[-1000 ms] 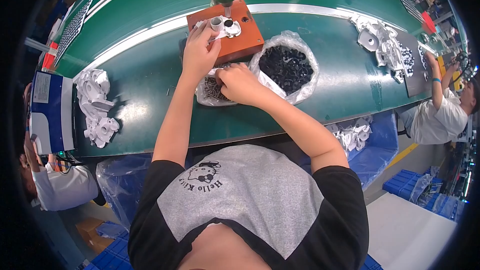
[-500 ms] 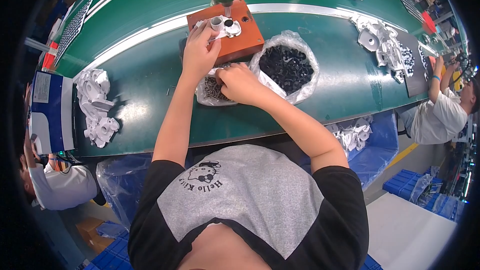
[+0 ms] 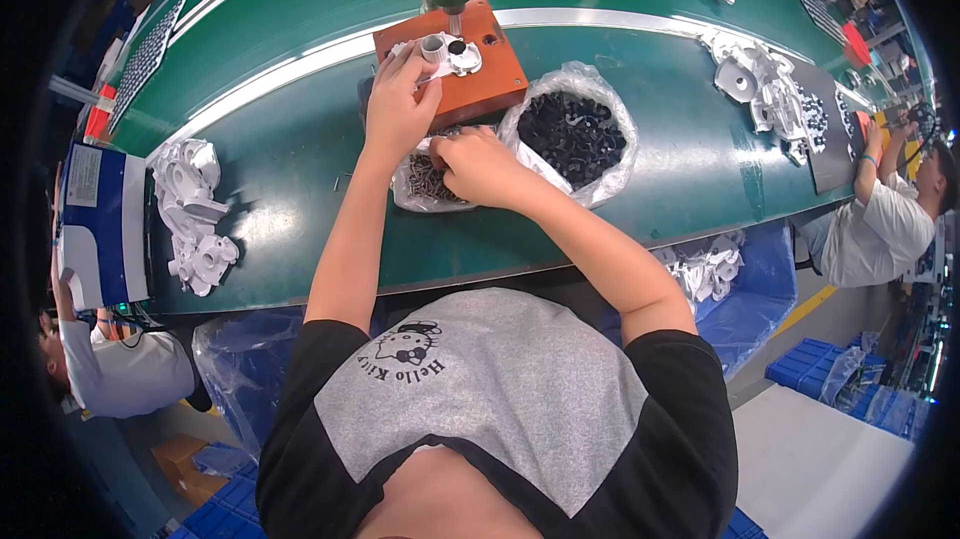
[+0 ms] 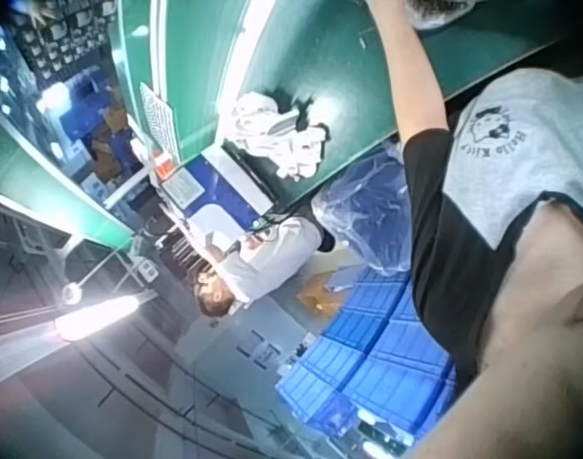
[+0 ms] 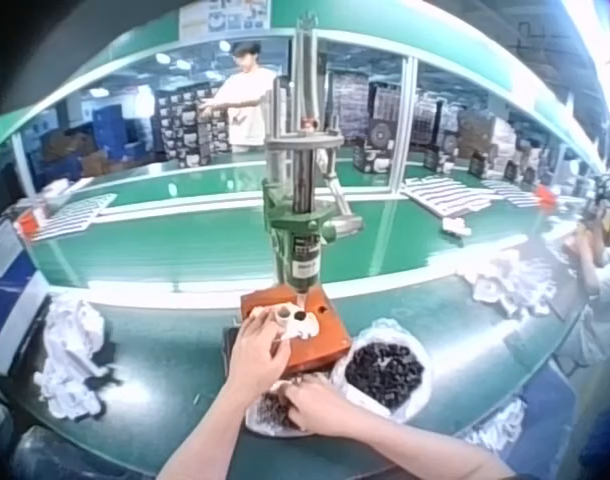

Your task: Assembling plastic components using a manual press machine in an electronics factory.

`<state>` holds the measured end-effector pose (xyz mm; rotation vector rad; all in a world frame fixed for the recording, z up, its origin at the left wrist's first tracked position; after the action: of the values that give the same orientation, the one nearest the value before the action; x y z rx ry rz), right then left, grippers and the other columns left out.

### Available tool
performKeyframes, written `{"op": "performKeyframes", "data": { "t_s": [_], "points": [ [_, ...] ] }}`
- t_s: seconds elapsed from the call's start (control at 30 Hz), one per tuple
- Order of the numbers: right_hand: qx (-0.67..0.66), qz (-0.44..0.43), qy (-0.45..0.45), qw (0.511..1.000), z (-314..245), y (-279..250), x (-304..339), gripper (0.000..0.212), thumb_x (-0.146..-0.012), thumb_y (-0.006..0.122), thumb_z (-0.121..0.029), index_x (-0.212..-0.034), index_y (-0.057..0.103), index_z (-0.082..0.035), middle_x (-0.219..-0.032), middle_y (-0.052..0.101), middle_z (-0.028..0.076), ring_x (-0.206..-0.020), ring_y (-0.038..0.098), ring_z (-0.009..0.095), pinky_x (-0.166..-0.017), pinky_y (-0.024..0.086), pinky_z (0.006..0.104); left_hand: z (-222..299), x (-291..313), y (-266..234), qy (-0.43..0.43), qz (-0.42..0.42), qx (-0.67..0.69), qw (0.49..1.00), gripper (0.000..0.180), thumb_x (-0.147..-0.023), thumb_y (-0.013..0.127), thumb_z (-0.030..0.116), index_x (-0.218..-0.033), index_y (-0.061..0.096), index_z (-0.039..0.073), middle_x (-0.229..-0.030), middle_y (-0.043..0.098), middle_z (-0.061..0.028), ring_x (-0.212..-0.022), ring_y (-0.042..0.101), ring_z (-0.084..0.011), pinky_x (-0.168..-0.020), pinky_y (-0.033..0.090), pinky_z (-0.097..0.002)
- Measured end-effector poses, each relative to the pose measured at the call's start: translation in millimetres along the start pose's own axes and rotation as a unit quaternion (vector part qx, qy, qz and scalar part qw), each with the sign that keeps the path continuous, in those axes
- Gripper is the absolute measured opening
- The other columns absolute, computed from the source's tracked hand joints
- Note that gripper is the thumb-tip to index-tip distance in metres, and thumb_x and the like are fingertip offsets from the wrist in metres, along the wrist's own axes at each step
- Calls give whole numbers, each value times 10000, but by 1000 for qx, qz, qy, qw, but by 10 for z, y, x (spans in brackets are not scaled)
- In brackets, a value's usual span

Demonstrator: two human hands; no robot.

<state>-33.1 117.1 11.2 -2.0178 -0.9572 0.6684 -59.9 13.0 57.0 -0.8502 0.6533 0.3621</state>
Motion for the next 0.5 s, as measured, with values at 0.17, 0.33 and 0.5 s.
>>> {"op": "performKeyframes", "data": {
  "t_s": [0.17,0.33,0.5],
  "points": [
    [-124,-9,-1,992,-7,-184,31,165,-743,531,-29,-887,611,-38,-798,633,120,-827,601,268,-796,441,389,-12,-1,3,0,3,-5,1000,159,-764,597,107,-884,583,3,-1181,580,-224,-1158,510,-368,-1029,351,-458],
    [-288,-7,96,953,119,-535,192,248,-798,599,-26,-1043,631,-7,-844,636,39,-753,548,88,-712,465,248,-2,-4,-9,-2,-5,7,1000,159,-768,593,113,-885,581,6,-1183,580,-220,-1161,509,-363,-1031,349,-461],
    [-301,187,146,924,577,-985,246,229,-843,595,-29,-1066,611,20,-898,622,31,-847,581,86,-768,461,225,-24,6,2,-6,-4,-1,1000,159,-766,590,111,-885,578,6,-1182,582,-213,-1163,506,-358,-1029,350,-461]
  ]
}}
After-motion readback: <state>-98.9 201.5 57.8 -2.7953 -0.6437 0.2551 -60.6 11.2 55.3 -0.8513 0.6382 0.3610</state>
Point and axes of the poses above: each hand's wrist, its own x-axis away from the middle knuckle, its own y-axis out of the palm, z = x × y, the point moved 7 cm from there along -x, towards the middle knuckle
